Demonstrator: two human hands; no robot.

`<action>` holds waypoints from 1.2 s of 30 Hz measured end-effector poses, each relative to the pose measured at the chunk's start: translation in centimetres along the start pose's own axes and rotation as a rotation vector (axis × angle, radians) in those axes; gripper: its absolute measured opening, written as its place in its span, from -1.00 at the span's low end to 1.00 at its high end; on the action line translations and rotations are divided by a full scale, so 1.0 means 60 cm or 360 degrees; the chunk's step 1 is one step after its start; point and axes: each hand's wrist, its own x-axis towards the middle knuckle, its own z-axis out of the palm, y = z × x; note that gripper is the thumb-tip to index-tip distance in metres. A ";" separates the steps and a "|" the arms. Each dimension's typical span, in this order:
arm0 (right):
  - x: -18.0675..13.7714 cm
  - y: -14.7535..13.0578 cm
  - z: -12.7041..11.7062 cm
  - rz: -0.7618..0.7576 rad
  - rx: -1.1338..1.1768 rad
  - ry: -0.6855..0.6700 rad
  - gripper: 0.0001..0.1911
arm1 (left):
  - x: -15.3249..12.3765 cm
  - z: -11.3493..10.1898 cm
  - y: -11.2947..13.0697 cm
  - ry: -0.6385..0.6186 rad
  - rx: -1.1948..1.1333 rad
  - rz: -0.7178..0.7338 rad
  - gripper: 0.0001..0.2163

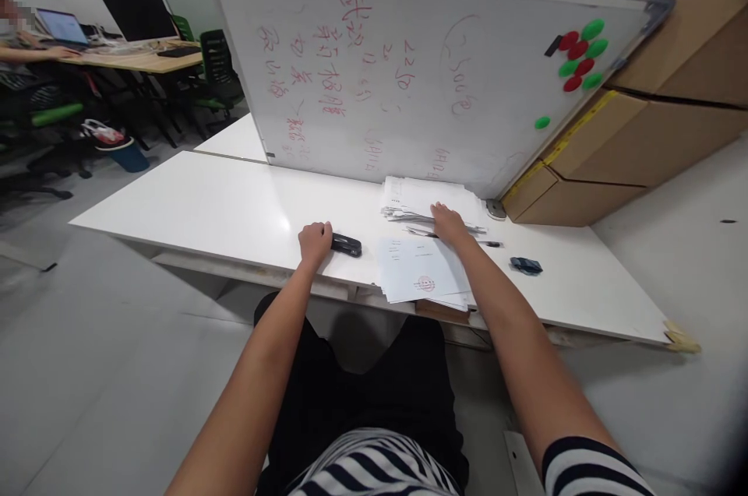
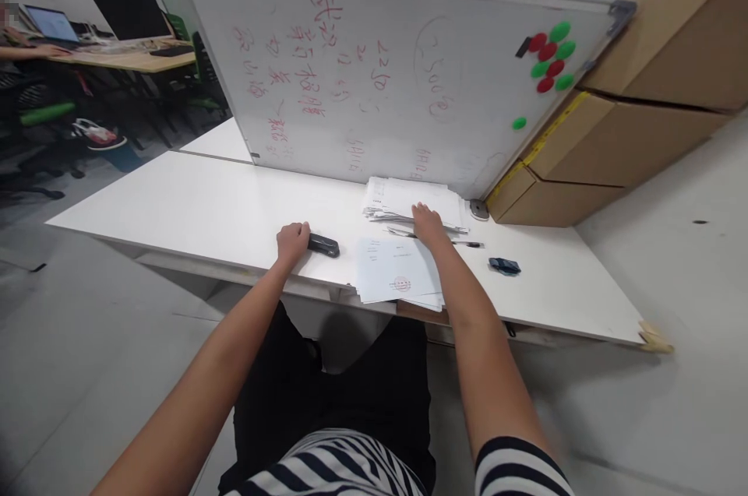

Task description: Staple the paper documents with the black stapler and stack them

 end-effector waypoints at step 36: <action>0.002 0.010 -0.062 -0.0151 -0.0451 -0.0009 -0.69 | 0.004 0.004 -0.002 -0.0012 0.0026 -0.0018 -0.57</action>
